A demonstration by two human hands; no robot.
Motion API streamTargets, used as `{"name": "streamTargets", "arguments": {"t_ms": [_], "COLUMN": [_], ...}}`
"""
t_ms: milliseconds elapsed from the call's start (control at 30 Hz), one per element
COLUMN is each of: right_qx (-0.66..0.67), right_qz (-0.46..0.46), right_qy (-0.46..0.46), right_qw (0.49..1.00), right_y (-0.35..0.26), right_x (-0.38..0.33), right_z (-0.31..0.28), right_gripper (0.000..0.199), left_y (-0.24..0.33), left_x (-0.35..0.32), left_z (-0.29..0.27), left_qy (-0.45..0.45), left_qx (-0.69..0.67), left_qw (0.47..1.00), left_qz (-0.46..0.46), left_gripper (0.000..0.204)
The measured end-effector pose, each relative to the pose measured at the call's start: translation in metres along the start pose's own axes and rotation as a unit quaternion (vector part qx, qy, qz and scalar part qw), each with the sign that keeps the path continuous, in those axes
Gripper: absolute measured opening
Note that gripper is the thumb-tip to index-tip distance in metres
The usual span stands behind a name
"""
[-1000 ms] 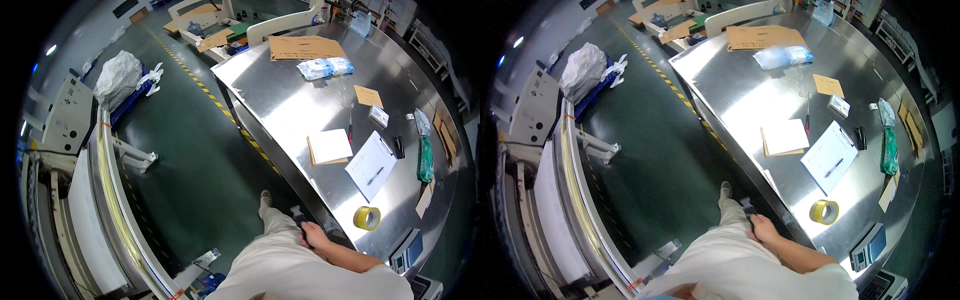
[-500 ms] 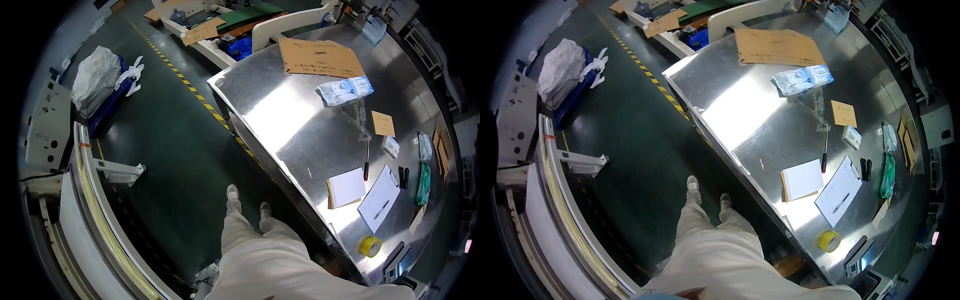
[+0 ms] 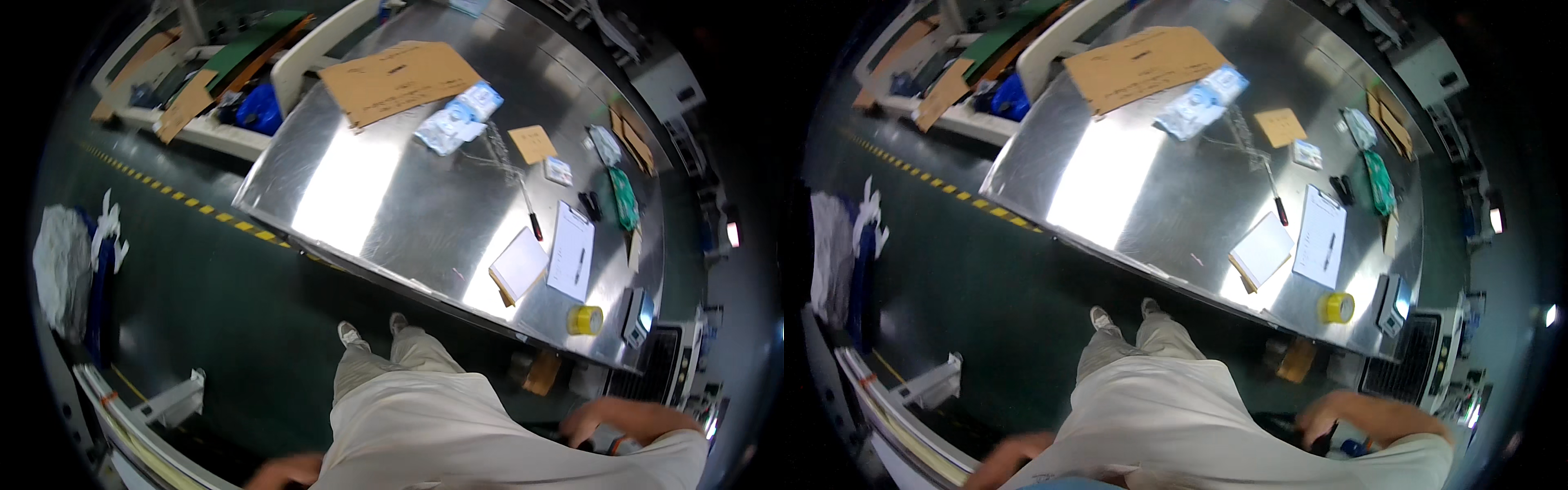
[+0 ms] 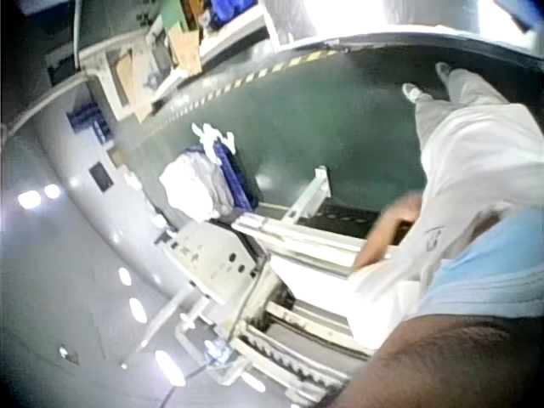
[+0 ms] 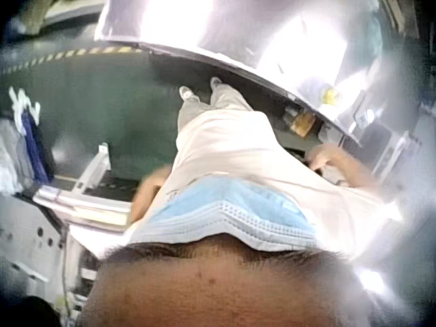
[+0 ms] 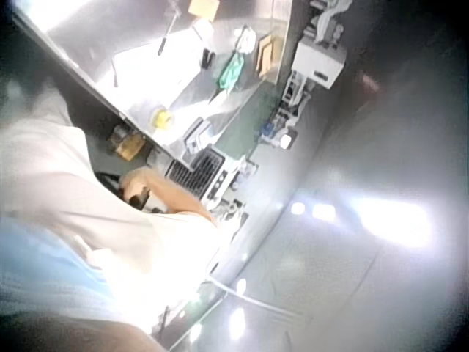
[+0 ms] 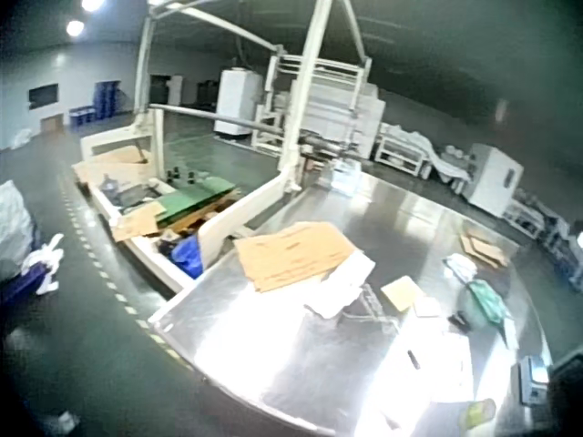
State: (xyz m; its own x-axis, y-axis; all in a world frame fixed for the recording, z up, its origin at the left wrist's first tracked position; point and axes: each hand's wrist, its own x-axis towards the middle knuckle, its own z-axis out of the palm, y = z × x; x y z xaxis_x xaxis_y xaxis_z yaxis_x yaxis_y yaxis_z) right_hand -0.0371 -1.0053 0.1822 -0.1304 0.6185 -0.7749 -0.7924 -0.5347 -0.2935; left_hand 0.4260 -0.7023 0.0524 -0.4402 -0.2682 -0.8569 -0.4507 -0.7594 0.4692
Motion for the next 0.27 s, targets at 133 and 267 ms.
{"name": "streamTargets", "arguments": {"t_ms": [133, 267], "right_qx": [-0.032, -0.061], "right_qz": [0.096, 0.275], "right_qy": [0.083, 0.209], "right_qw": [0.991, 0.937], "right_y": [-0.049, -0.085], "right_x": [-0.102, -0.181], "right_z": [-0.032, -0.08], "right_gripper": [0.038, 0.024], "left_y": [0.136, 0.242], "left_x": [-0.088, -0.108], "left_z": [-0.121, -0.15], "left_qy": [0.431, 0.613], "left_qx": [0.041, 0.151], "left_qw": [0.794, 0.445], "left_qz": [0.426, 0.635], "left_gripper": [0.027, 0.056]}}
